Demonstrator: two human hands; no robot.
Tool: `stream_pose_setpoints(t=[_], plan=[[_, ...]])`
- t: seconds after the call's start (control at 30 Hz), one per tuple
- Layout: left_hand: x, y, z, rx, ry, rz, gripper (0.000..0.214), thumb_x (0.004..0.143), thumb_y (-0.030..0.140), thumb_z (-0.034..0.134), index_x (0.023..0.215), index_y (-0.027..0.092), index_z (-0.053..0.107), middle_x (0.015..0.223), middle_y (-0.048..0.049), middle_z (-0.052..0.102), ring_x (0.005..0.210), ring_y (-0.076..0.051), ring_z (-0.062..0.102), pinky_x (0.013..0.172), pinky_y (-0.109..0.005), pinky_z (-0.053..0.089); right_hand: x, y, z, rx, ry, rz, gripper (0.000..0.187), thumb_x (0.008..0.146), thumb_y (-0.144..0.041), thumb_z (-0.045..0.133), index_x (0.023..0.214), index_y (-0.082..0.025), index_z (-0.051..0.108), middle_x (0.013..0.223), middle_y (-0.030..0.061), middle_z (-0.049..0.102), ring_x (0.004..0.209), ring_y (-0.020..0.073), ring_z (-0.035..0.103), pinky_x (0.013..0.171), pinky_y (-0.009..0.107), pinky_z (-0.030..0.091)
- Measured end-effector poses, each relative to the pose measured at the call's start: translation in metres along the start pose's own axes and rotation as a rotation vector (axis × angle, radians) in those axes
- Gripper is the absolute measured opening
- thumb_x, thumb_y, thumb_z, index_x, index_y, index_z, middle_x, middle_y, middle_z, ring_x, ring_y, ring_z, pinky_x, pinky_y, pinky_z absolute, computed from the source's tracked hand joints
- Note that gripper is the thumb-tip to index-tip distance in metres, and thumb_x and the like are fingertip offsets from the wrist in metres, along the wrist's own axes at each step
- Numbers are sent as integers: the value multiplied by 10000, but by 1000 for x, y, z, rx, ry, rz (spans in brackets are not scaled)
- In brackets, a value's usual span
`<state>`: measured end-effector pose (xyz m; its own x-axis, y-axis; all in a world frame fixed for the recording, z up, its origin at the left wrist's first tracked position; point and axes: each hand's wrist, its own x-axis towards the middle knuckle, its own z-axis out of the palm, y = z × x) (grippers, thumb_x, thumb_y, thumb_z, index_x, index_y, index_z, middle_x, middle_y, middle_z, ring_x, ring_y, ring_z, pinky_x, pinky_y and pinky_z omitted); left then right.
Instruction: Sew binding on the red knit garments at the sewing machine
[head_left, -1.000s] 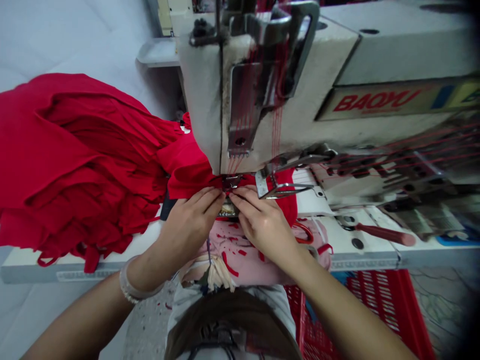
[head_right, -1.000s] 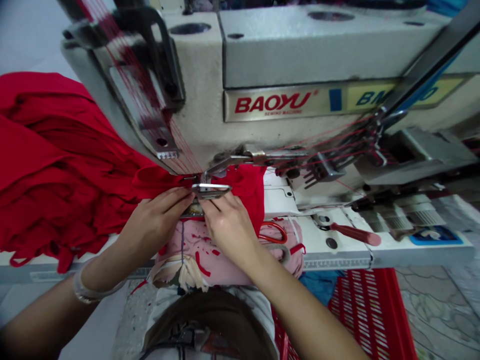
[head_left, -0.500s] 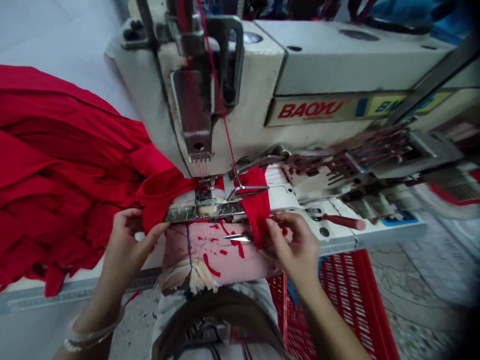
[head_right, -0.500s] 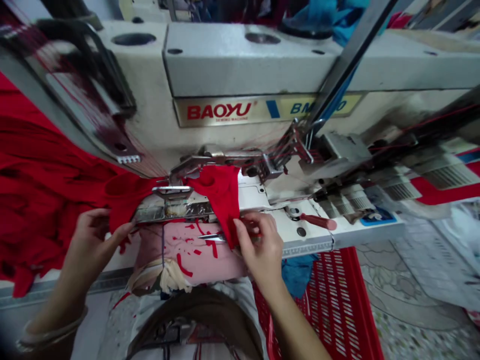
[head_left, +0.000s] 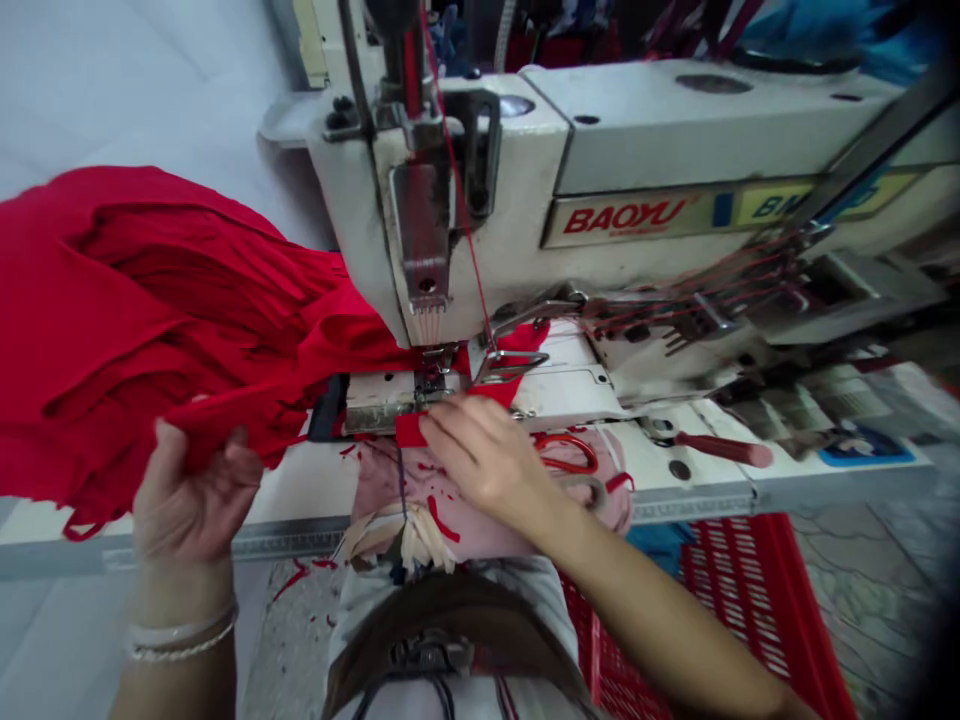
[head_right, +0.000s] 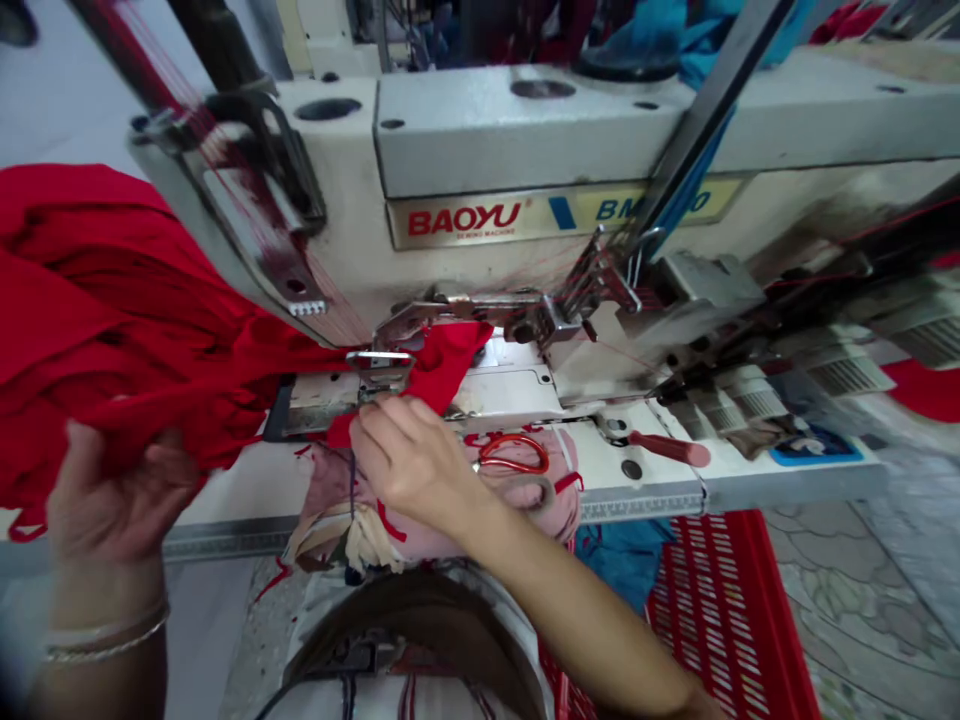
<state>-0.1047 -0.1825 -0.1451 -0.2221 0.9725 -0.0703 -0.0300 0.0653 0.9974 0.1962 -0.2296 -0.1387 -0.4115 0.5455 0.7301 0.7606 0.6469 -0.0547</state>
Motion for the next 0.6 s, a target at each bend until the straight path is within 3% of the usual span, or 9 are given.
stream_pose_setpoints(t=[0.07, 0.13, 0.2, 0.27, 0.37, 0.47, 0.53, 0.6], plan=[[1, 15, 4, -54, -16, 64, 292, 972, 621, 353, 1156, 584, 577, 1193, 242, 658, 1242, -134, 536, 543, -163, 474, -8, 1, 17, -73, -105, -58, 228, 926, -76, 497, 1074, -89, 671, 1083, 127, 699, 1056, 230, 587, 894, 370, 509], [-1, 31, 18, -117, -27, 108, 293, 976, 630, 335, 1198, 619, 525, 1253, 274, 608, 1377, -96, 403, 566, -124, 461, -18, 8, 20, -106, -148, -4, 277, 925, -117, 529, 1175, -82, 644, 1167, 151, 671, 1143, 264, 552, 948, 439, 484], [-4, 41, 42, -142, -94, 186, 322, 973, 632, 356, 1212, 548, 554, 1215, 207, 642, 1316, -96, 470, 586, -126, 475, -25, 19, 15, -167, -190, 65, 334, 932, -192, 561, 1249, -106, 617, 1199, 176, 646, 1162, 293, 541, 943, 499, 470], [-6, 40, 71, -62, -259, 327, 324, 966, 575, 449, 1161, 396, 637, 1071, 84, 705, 1070, -125, 628, 605, -177, 515, -28, 29, 7, -229, -232, 86, 371, 936, -243, 576, 1289, -128, 603, 1208, 195, 631, 1147, 304, 546, 926, 522, 466], [-6, 24, 106, 353, -543, 724, 208, 952, 330, 550, 1036, 221, 706, 968, -32, 723, 892, -148, 672, 742, -266, 565, -28, 34, -1, -229, -239, 34, 356, 927, -186, 581, 1275, -122, 611, 1201, 189, 633, 1148, 294, 540, 914, 489, 475], [-10, 4, 120, 864, -553, 1129, 239, 968, 184, 478, 1046, 162, 703, 1085, -87, 694, 1002, -180, 636, 846, -297, 539, -30, 29, 0, -172, -197, -13, 292, 916, -105, 560, 1196, -100, 643, 1210, 173, 646, 1135, 260, 547, 896, 419, 499], [-16, -2, 119, 1092, -501, 1219, 255, 978, 166, 449, 1101, 138, 672, 1140, -109, 660, 1031, -203, 598, 852, -314, 530, -30, 23, 3, -134, -168, -8, 260, 916, -89, 546, 1153, -104, 655, 1195, 157, 666, 1082, 236, 579, 865, 388, 516], [-26, -3, 116, 1246, -483, 1211, 290, 973, 138, 433, 1191, 105, 621, 1178, -138, 631, 1040, -223, 574, 865, -341, 528, -28, 17, 8, -65, -104, 85, 253, 916, -90, 534, 1138, -116, 652, 1145, 141, 688, 1030, 222, 607, 868, 391, 528]])
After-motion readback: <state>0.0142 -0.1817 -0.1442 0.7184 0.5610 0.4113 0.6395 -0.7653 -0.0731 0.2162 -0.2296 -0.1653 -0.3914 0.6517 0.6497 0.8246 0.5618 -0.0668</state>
